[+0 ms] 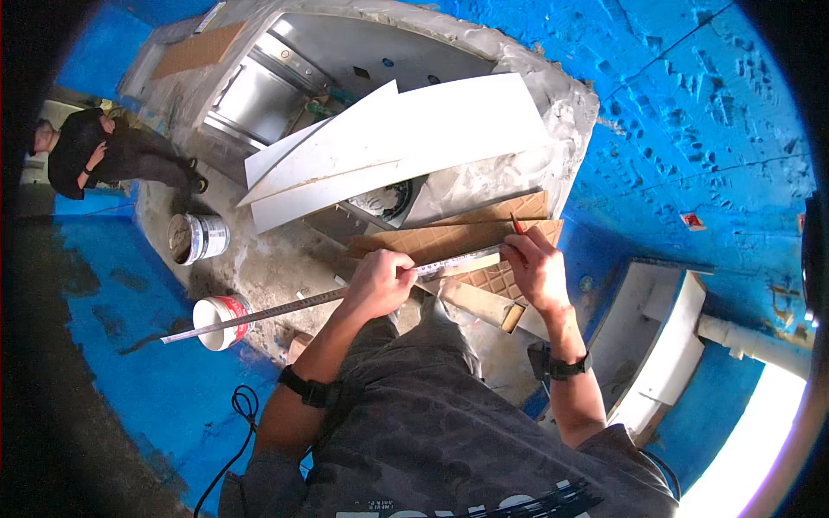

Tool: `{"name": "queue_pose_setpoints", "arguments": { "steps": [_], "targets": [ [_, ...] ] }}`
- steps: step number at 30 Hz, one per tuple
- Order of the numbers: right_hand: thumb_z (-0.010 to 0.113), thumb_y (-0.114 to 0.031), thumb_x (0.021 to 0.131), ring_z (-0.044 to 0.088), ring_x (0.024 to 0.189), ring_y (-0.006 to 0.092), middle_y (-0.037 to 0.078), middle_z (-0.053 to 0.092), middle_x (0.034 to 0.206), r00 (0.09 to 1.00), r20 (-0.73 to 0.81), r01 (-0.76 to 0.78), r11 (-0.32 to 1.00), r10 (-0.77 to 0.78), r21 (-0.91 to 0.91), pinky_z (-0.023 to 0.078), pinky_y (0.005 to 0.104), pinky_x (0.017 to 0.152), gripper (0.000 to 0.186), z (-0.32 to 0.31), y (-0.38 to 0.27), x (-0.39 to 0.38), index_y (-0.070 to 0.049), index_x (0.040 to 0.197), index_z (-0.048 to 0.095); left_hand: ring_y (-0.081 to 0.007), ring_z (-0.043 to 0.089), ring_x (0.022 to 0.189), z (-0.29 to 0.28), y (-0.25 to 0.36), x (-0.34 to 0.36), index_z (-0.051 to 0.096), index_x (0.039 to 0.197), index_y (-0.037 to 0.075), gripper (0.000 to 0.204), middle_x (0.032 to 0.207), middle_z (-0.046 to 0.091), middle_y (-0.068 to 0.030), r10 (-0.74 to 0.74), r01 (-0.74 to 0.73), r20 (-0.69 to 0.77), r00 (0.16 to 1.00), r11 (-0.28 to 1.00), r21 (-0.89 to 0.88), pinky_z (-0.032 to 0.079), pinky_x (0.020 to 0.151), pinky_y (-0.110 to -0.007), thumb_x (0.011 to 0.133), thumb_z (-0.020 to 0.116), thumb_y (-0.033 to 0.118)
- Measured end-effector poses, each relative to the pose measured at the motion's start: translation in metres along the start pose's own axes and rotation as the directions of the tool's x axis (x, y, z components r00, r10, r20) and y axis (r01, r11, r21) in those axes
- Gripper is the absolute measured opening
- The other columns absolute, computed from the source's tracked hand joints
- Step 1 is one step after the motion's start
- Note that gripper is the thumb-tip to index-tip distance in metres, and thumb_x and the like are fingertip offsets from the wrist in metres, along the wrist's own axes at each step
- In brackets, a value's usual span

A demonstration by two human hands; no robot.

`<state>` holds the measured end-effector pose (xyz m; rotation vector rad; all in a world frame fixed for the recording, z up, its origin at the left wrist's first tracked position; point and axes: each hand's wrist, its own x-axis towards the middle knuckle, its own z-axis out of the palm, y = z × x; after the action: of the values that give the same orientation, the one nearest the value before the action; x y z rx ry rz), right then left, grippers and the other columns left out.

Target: Measure and mark floor tiles for installation at a renovation site.

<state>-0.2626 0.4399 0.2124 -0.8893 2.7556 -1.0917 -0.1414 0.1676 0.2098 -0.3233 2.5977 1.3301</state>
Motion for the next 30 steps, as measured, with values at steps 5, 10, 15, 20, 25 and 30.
{"name": "queue_pose_setpoints", "arguments": {
  "steps": [5, 10, 15, 20, 25, 30],
  "targets": [
    [0.070, -0.008, 0.091, 0.069, 0.074, 0.0334, 0.012, 0.066, 0.087, 1.000, -0.004, 0.016, 1.000, -0.016, -0.006, 0.055, 0.0416, 0.065, 0.015, -0.004, 0.008, -0.004, -0.006, 0.105, 0.069, -0.0383, 0.068, 0.067, -0.002, 0.004, -0.001, 0.074, 0.084, 0.000, 0.015, 0.071, 0.067, -0.0224, -0.025, 0.025, 0.001, 1.000, 1.000, 0.002, 0.052, 0.063, -0.045, 0.085, 0.070, 0.014],
    [0.063, -0.008, 0.097, 0.074, 0.082, 0.0319, 0.017, 0.072, 0.095, 0.988, -0.074, -0.127, 0.986, 0.136, 0.109, 0.057, 0.0398, 0.070, 0.025, -0.019, -0.005, -0.011, -0.005, 0.121, 0.063, -0.0372, 0.069, 0.067, 0.002, -0.002, -0.002, 0.074, 0.082, 0.001, 0.013, 0.071, 0.067, -0.0210, -0.016, 0.016, -0.025, 1.000, 1.000, -0.004, 0.051, 0.062, -0.044, 0.085, 0.071, 0.014],
    [0.062, -0.006, 0.096, 0.072, 0.080, 0.0203, 0.016, 0.074, 0.090, 0.962, -0.075, -0.245, 0.950, 0.264, 0.193, 0.056, 0.0316, 0.072, 0.031, -0.018, 0.005, -0.024, 0.000, 0.126, 0.064, -0.0367, 0.067, 0.065, 0.003, 0.000, -0.001, 0.072, 0.079, 0.001, 0.014, 0.069, 0.065, -0.0207, -0.028, 0.028, -0.016, 0.999, 0.999, -0.019, 0.049, 0.060, -0.044, 0.085, 0.071, 0.014],
    [0.067, -0.008, 0.093, 0.075, 0.081, 0.0195, 0.017, 0.075, 0.092, 0.956, -0.082, -0.256, 0.936, 0.283, 0.240, 0.059, 0.0319, 0.074, 0.024, -0.021, 0.007, -0.032, -0.001, 0.116, 0.070, -0.0362, 0.066, 0.063, 0.004, 0.005, -0.001, 0.070, 0.077, 0.001, 0.016, 0.067, 0.064, -0.0202, -0.020, 0.020, -0.014, 1.000, 1.000, -0.025, 0.048, 0.058, -0.043, 0.086, 0.070, 0.014],
    [0.070, -0.004, 0.088, 0.073, 0.077, 0.0237, 0.016, 0.073, 0.087, 0.928, -0.151, -0.299, 0.922, 0.342, 0.247, 0.059, 0.0335, 0.071, 0.009, -0.014, -0.003, -0.027, -0.001, 0.097, 0.069, -0.0366, 0.068, 0.065, 0.002, 0.002, -0.003, 0.071, 0.080, 0.001, 0.011, 0.072, 0.066, -0.0217, -0.034, 0.034, -0.023, 0.999, 0.999, 0.018, 0.050, 0.059, -0.043, 0.084, 0.071, 0.011],
    [0.070, -0.003, 0.085, 0.067, 0.068, 0.0289, 0.017, 0.068, 0.081, 0.952, -0.196, -0.195, 0.960, 0.234, 0.199, 0.056, 0.0381, 0.064, 0.009, -0.009, 0.000, -0.027, -0.002, 0.094, 0.070, -0.0362, 0.068, 0.064, 0.001, 0.007, -0.001, 0.071, 0.081, -0.001, 0.012, 0.072, 0.066, -0.0223, 0.004, -0.004, -0.032, 0.999, 1.000, 0.022, 0.051, 0.059, -0.042, 0.084, 0.071, 0.010]
  ]
}}
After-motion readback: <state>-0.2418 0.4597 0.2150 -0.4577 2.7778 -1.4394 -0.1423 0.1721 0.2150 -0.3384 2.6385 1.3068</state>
